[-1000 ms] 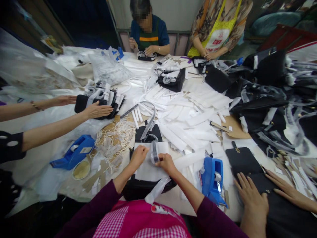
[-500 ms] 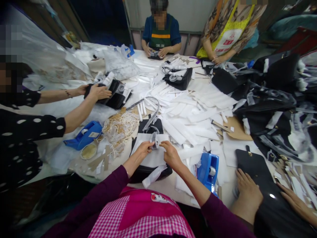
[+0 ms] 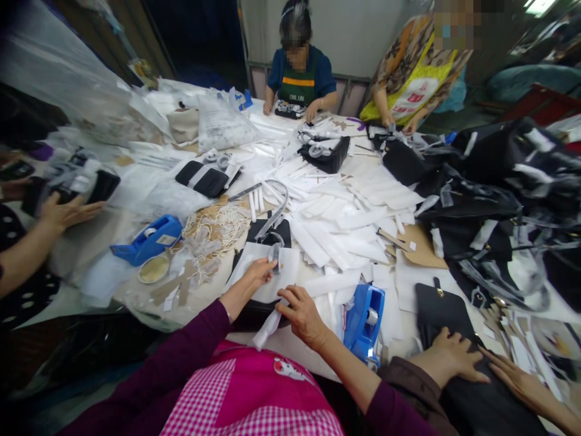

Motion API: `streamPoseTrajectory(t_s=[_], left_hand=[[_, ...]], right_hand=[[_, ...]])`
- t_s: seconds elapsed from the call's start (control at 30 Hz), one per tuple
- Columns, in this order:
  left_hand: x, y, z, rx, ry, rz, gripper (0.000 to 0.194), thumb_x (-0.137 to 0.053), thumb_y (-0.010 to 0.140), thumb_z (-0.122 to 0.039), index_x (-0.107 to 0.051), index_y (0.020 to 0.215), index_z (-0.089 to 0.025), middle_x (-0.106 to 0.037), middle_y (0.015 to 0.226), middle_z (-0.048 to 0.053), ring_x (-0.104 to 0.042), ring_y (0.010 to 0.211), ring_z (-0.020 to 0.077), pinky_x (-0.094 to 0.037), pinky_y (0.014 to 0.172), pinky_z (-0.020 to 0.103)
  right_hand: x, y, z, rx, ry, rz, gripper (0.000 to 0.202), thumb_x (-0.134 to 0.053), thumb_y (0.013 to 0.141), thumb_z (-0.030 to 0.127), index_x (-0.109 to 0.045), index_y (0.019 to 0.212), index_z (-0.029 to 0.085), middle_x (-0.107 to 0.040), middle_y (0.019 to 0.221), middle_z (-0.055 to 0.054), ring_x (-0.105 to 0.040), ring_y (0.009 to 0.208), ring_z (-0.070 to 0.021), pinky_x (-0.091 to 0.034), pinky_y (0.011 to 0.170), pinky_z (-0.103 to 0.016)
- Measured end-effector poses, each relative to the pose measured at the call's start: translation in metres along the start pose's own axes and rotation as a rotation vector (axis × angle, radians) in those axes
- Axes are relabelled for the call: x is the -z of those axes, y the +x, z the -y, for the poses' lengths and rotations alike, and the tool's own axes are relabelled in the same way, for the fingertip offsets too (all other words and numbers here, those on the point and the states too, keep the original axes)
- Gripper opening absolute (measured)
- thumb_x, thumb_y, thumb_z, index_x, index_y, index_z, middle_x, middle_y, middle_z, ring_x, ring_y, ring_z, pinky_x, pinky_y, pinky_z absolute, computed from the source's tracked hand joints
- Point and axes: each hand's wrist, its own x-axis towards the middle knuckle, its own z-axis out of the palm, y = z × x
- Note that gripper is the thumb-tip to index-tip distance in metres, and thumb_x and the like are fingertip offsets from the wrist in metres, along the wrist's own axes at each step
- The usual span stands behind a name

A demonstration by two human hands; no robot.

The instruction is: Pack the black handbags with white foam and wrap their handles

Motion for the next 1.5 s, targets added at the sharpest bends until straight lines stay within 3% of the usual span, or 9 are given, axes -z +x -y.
streamPoseTrajectory(t_s=[0.17, 0.47, 0.63, 0.73, 0.97, 1.13, 1.23, 1.37, 1.5], left_hand=[[-0.017, -0.008, 0.018, -0.031, -0.101, -0.018, 0.036, -0.065, 0.082, -0.034, -0.049, 0.108, -0.017, -0.065, 0.106, 0.014, -0.071, 0.076, 0.0228, -0.057, 0.074, 0.037], [-0.038, 0.0, 0.036, -0.131, -0.225, -0.198, 0.031, -0.062, 0.085, -0.033, -0.045, 0.107, -0.02, -0.062, 0.095, 0.008, -0.071, 0.076, 0.0211, -0.057, 0.075, 0.035], [-0.029, 0.006, 0.037, -0.108, -0.265, -0.14, 0.038, -0.069, 0.08, -0.038, -0.047, 0.105, -0.02, -0.063, 0.088, 0.006, -0.071, 0.079, 0.0226, -0.057, 0.076, 0.037], [-0.027, 0.007, 0.038, -0.095, -0.288, -0.118, 0.039, -0.069, 0.079, -0.039, -0.046, 0.104, -0.02, -0.063, 0.086, 0.005, -0.071, 0.077, 0.0236, -0.057, 0.073, 0.039], [-0.053, -0.002, 0.046, -0.153, -0.333, -0.224, 0.037, -0.063, 0.082, -0.047, -0.04, 0.099, -0.023, -0.057, 0.089, 0.001, -0.071, 0.077, 0.0183, -0.054, 0.065, 0.027], [-0.059, 0.002, 0.047, -0.161, -0.327, -0.211, 0.04, -0.061, 0.082, -0.049, -0.041, 0.104, -0.023, -0.057, 0.093, 0.004, -0.071, 0.08, 0.0206, -0.051, 0.056, 0.024], [-0.055, 0.005, 0.046, -0.176, -0.322, -0.204, 0.037, -0.062, 0.083, -0.046, -0.045, 0.105, -0.021, -0.057, 0.091, 0.003, -0.071, 0.077, 0.018, -0.055, 0.073, 0.03], [-0.053, 0.007, 0.047, -0.174, -0.324, -0.204, 0.035, -0.062, 0.084, -0.044, -0.047, 0.106, -0.02, -0.058, 0.091, 0.003, -0.071, 0.074, 0.0172, -0.053, 0.084, 0.034], [-0.05, 0.006, 0.048, -0.145, -0.345, -0.173, 0.034, -0.062, 0.085, -0.041, -0.046, 0.108, -0.021, -0.059, 0.091, 0.004, -0.071, 0.076, 0.0181, -0.053, 0.083, 0.034]], right_hand=[[0.004, -0.007, -0.002, -0.051, 0.105, -0.022, 0.032, -0.032, 0.091, 0.004, -0.058, 0.106, 0.018, -0.058, 0.112, -0.011, -0.045, 0.105, -0.0254, -0.043, 0.087, -0.043], [-0.001, 0.004, -0.009, -0.016, 0.29, 0.096, 0.032, -0.027, 0.096, 0.013, -0.057, 0.104, 0.02, -0.063, 0.107, -0.009, -0.052, 0.107, -0.0238, -0.042, 0.086, -0.041], [-0.016, 0.008, -0.017, -0.518, 0.587, -0.11, 0.021, -0.041, 0.096, 0.034, -0.057, 0.101, 0.021, -0.063, 0.091, -0.005, -0.059, 0.087, -0.0204, -0.047, 0.081, -0.035], [-0.026, 0.007, -0.019, -0.818, 0.848, -0.292, 0.029, -0.044, 0.093, 0.041, -0.047, 0.114, 0.021, -0.062, 0.084, -0.003, -0.06, 0.076, -0.0197, -0.051, 0.073, -0.033], [-0.037, 0.012, -0.014, -0.99, 1.029, -0.52, 0.039, -0.048, 0.09, 0.04, -0.039, 0.123, 0.022, -0.061, 0.091, -0.003, -0.059, 0.081, -0.0169, -0.049, 0.079, -0.03], [-0.036, 0.007, -0.002, -0.885, 0.864, -0.44, 0.027, -0.046, 0.092, 0.039, -0.046, 0.113, 0.022, -0.059, 0.094, -0.005, -0.057, 0.088, -0.0191, -0.047, 0.084, -0.034], [-0.025, 0.0, 0.011, -0.599, 0.668, -0.333, 0.015, -0.043, 0.095, 0.031, -0.054, 0.1, 0.023, -0.058, 0.096, -0.005, -0.053, 0.095, -0.0207, -0.044, 0.087, -0.037], [-0.004, 0.0, 0.015, -0.259, 0.463, -0.09, 0.026, -0.032, 0.097, 0.019, -0.058, 0.095, 0.023, -0.059, 0.097, -0.007, -0.052, 0.093, -0.0205, -0.044, 0.083, -0.037], [0.003, 0.007, 0.002, -0.292, 0.573, -0.016, 0.026, -0.031, 0.098, 0.024, -0.057, 0.103, 0.022, -0.059, 0.103, -0.009, -0.055, 0.097, -0.0205, -0.045, 0.087, -0.036]])
